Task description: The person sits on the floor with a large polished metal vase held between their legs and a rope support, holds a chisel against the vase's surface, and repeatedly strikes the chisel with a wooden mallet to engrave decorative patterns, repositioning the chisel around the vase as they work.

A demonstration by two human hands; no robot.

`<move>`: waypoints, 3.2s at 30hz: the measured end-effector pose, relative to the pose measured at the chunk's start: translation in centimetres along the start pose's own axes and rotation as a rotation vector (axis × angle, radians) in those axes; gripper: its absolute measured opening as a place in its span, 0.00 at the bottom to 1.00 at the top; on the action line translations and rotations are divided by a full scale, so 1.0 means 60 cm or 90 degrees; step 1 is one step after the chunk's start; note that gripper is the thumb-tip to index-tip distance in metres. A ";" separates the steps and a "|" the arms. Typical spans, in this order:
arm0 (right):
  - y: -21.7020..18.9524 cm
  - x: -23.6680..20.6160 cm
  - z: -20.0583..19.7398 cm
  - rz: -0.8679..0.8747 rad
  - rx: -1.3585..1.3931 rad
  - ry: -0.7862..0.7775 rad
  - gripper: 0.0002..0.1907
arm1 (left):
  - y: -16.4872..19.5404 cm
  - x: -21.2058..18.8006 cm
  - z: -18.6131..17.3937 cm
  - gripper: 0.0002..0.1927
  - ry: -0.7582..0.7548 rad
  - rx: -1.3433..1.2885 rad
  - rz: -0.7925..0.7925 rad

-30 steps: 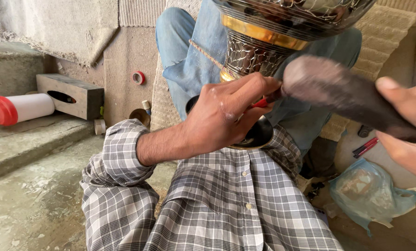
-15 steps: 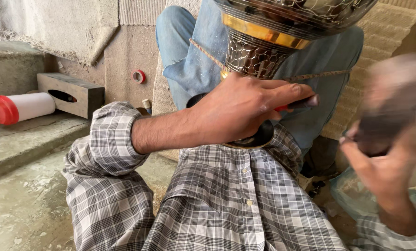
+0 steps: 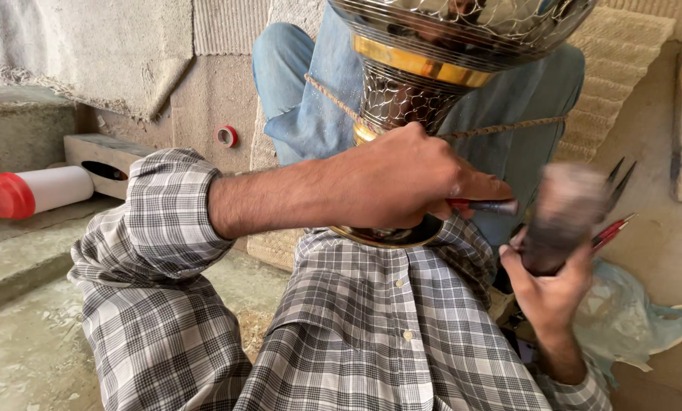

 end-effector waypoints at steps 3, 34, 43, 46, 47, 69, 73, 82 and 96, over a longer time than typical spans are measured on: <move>0.006 -0.015 0.015 -0.018 0.104 0.022 0.36 | 0.000 0.009 0.003 0.28 -0.041 0.002 -0.006; -0.011 0.044 -0.109 -0.153 0.000 -0.037 0.41 | 0.005 -0.050 0.016 0.30 0.161 -0.018 -0.069; -0.120 0.121 -0.111 -0.230 -0.299 -0.160 0.28 | 0.025 -0.058 0.020 0.28 0.217 0.018 -0.124; -0.097 0.124 -0.129 -0.100 -0.166 -0.194 0.23 | 0.032 -0.069 0.023 0.30 0.264 -0.001 -0.139; -0.086 0.122 -0.139 -0.056 -0.122 -0.203 0.20 | 0.034 -0.070 0.025 0.29 0.274 -0.014 -0.132; -0.119 0.161 -0.200 -0.114 -0.478 -0.407 0.42 | 0.033 -0.076 0.033 0.20 0.331 -0.107 -0.104; -0.048 0.119 -0.214 -0.023 -0.377 -0.295 0.16 | 0.032 -0.073 0.031 0.20 0.317 -0.083 -0.105; -0.064 0.077 -0.146 -0.112 -0.067 -0.171 0.31 | 0.023 -0.044 0.013 0.30 0.207 -0.059 -0.013; -0.035 0.001 -0.083 -0.130 -0.037 -0.065 0.40 | 0.013 -0.001 0.007 0.27 0.050 -0.078 0.055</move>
Point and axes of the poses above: each hand's wrist, its own x-axis towards the middle knuckle, its own z-axis out of the palm, y = z × x, the point moved 2 cm from there along x, towards the middle knuckle, and after that the axes turned 13 degrees about -y, right-handed, at the moved point
